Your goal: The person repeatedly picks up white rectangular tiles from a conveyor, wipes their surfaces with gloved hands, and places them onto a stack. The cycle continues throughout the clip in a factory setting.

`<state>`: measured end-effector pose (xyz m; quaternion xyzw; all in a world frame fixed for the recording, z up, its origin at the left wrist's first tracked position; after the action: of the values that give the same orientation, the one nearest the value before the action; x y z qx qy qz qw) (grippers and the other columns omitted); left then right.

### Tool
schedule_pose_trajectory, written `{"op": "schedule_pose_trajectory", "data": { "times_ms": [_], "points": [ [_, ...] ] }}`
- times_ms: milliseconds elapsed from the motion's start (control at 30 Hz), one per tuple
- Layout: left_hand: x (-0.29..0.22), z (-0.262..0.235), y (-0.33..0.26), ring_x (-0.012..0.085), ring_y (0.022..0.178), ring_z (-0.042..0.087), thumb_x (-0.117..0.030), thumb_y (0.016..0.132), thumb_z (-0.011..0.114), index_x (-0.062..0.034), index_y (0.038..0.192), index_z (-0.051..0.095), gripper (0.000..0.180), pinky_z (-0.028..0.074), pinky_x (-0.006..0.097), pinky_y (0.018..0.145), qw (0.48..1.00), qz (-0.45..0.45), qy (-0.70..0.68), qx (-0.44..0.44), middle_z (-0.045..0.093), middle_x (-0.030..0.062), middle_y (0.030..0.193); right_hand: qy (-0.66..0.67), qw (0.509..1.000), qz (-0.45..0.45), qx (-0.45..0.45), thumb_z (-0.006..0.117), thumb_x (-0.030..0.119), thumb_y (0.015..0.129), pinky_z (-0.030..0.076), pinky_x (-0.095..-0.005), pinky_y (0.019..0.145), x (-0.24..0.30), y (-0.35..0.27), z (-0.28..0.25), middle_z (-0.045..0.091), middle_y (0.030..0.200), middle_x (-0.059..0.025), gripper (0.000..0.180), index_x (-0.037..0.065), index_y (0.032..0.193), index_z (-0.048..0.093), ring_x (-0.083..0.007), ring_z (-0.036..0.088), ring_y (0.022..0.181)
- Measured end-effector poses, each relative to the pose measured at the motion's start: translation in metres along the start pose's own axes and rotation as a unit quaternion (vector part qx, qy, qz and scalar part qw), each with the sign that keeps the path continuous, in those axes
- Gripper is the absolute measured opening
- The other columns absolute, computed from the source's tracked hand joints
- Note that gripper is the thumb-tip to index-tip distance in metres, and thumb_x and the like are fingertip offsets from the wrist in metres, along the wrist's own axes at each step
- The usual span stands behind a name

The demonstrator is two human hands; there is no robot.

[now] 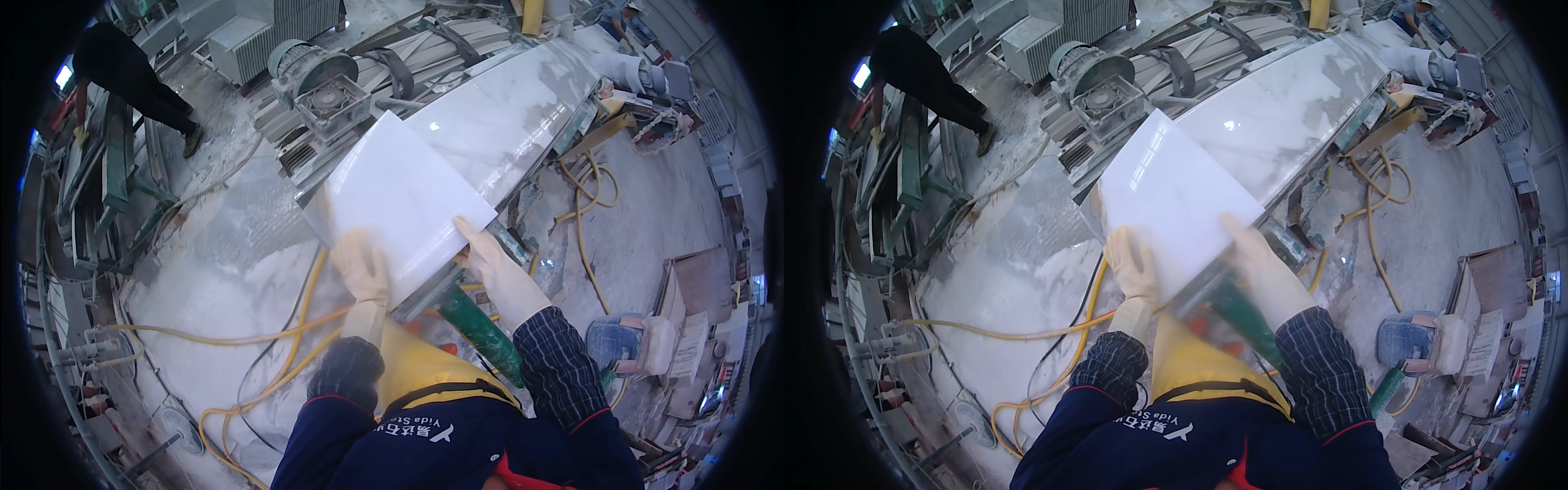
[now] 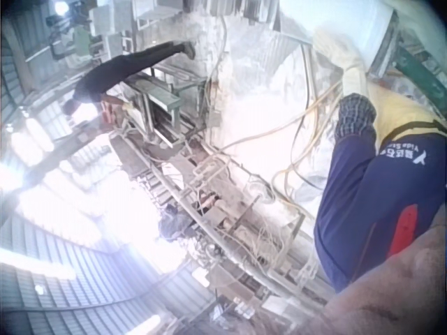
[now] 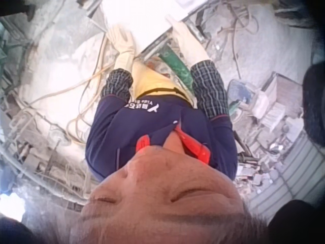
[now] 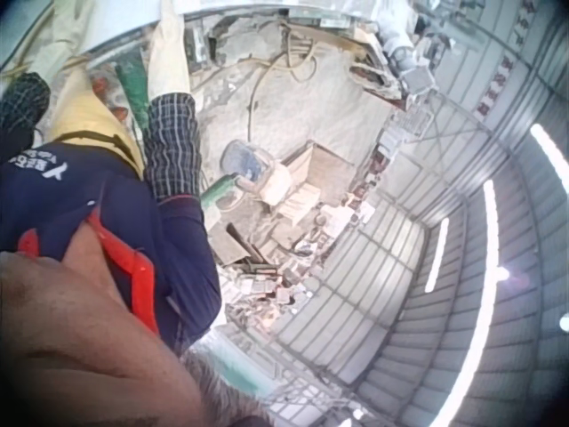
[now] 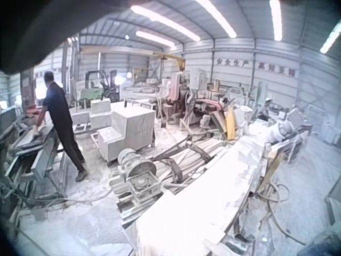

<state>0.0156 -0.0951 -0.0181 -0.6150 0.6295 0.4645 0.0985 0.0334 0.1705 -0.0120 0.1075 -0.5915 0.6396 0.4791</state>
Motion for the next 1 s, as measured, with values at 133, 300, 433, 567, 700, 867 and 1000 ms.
{"op": "schedule_pose_trajectory", "data": {
  "times_ms": [133,300,433,567,700,867,1000],
  "points": [
    [0.073,0.014,-0.031,0.0403,0.131,0.05,-0.036,0.098,0.059,0.0024,0.143,0.048,0.061,0.034,0.049,0.113,0.933,-0.339,-0.116,-0.022,0.054,0.0252,0.14,0.026,0.999,-0.023,0.036,0.069,0.026,0.097,0.05,-0.0513,0.099,-0.005,-0.004,0.009,0.055,0.138,-0.0075,0.055,0.014,0.145,0.045,-0.0256,0.055,0.125],
    [0.092,0.026,-0.043,0.032,0.117,0.061,-0.047,0.101,0.054,0.0015,0.142,0.046,0.064,0.05,0.043,0.096,0.8,-0.479,-0.348,0.1,0.059,0.0215,0.131,0.033,0.995,-0.087,0.04,0.074,0.01,0.091,0.052,-0.0478,0.098,-0.018,-0.015,0.02,0.062,0.13,-0.0115,0.055,0.004,0.14,0.05,-0.0281,0.061,0.117],
    [0.055,0.001,-0.033,0.0283,0.107,0.064,-0.046,0.101,0.054,0.0005,0.138,0.049,0.06,0.054,0.041,0.089,0.783,-0.47,-0.397,0.088,0.063,0.0171,0.125,0.002,0.986,-0.166,0.0,0.073,0.011,0.09,0.051,-0.0412,0.098,-0.008,-0.04,0.012,0.064,0.127,-0.0136,0.05,-0.004,0.134,0.055,-0.0259,0.063,0.114],
    [-0.009,-0.022,-0.017,0.0225,0.109,0.062,-0.029,0.101,0.058,0.0047,0.143,0.046,0.055,0.051,0.036,0.092,0.8,-0.39,-0.436,0.132,0.061,0.0161,0.129,0.167,0.95,-0.224,0.137,0.067,0.011,0.094,0.047,-0.0433,0.105,-0.002,-0.113,-0.017,0.058,0.135,-0.0158,0.053,-0.003,0.141,0.048,-0.0284,0.059,0.122],
    [-0.117,-0.02,-0.021,0.0203,0.114,0.06,-0.022,0.098,0.061,0.0058,0.141,0.048,0.053,0.047,0.033,0.098,0.774,-0.264,-0.512,0.263,0.063,0.0138,0.127,0.303,0.928,-0.213,0.048,0.063,0.015,0.097,0.04,-0.0447,0.112,-0.042,-0.174,-0.094,0.051,0.144,-0.0153,0.055,0.0,0.146,0.043,-0.0295,0.051,0.131],
    [-0.239,0.008,-0.094,0.0186,0.11,0.061,-0.022,0.099,0.06,0.0065,0.136,0.051,0.048,0.047,0.032,0.097,0.713,-0.187,-0.493,0.463,0.065,0.0134,0.123,0.476,0.836,-0.272,0.008,0.057,0.018,0.102,0.038,-0.0433,0.116,-0.13,-0.266,-0.189,0.054,0.144,-0.0105,0.046,0.005,0.145,0.044,-0.026,0.049,0.135],
    [-0.314,0.019,-0.186,0.018,0.106,0.061,-0.023,0.099,0.06,0.0061,0.132,0.055,0.044,0.047,0.032,0.094,0.629,-0.105,-0.46,0.618,0.066,0.0128,0.119,0.542,0.76,-0.329,-0.142,0.055,0.021,0.103,0.038,-0.0432,0.116,-0.23,-0.346,-0.245,0.053,0.145,-0.0119,0.047,0.005,0.146,0.044,-0.0272,0.049,0.136]
  ]
}}
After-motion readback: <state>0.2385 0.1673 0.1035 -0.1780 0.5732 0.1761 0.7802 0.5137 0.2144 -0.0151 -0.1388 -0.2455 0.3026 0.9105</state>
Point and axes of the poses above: each hand's wrist, its own y-axis towards the middle knuckle, its own z-axis out of the palm, x = y × z, the point moved 8 cm from there along y, towards the middle knuckle
